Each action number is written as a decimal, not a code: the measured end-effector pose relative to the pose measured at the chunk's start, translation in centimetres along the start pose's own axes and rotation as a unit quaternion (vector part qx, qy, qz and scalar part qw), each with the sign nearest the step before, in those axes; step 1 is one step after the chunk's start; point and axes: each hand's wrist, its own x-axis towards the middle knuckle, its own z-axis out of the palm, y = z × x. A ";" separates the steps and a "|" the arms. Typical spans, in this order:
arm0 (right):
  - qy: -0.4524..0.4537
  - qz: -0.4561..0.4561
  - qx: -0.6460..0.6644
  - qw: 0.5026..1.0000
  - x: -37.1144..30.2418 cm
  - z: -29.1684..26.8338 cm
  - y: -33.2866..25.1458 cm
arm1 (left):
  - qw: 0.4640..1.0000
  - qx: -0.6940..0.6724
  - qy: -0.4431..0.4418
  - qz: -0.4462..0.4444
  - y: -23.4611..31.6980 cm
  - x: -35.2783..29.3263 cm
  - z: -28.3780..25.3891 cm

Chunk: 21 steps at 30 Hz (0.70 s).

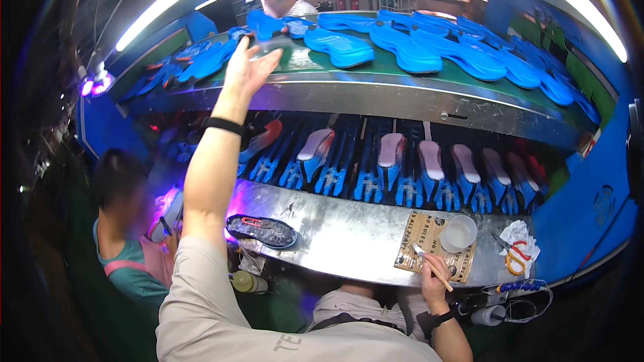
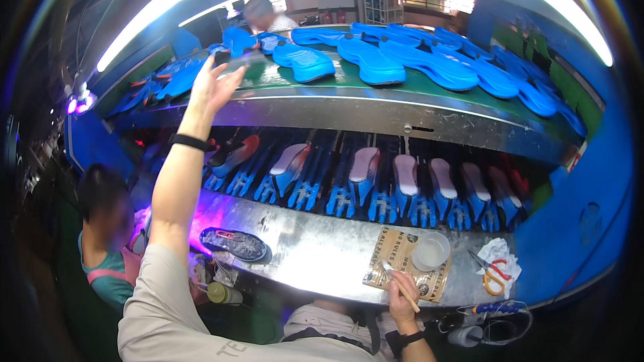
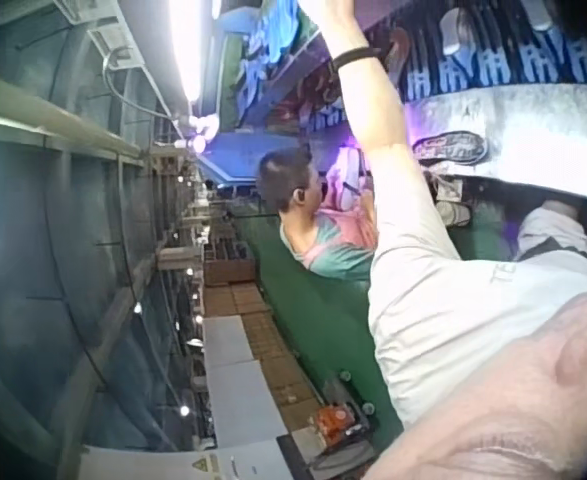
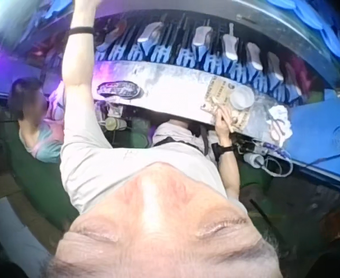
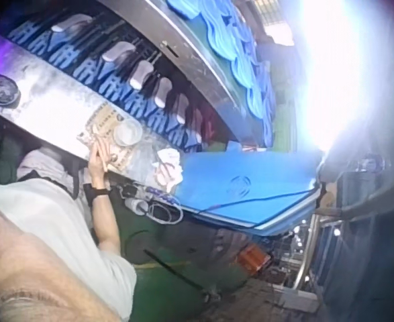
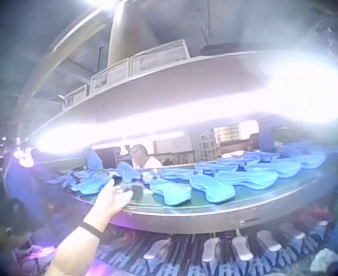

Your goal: Applying glue or treatment to the soles of blue shoes using a brush on a conveyor belt.

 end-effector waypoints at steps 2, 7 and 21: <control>-0.003 -0.005 -0.001 1.000 -0.1 -0.1 0.3 | 0.942 0.305 0.051 0.130 1.7 0.5 -3.4; -0.020 0.012 -0.010 1.000 0.0 -0.3 0.3 | 0.388 0.803 0.315 0.324 8.8 1.9 -10.9; -0.016 -0.010 0.007 1.000 0.0 -0.3 -0.1 | 0.460 0.751 0.271 0.389 9.1 -4.3 -11.5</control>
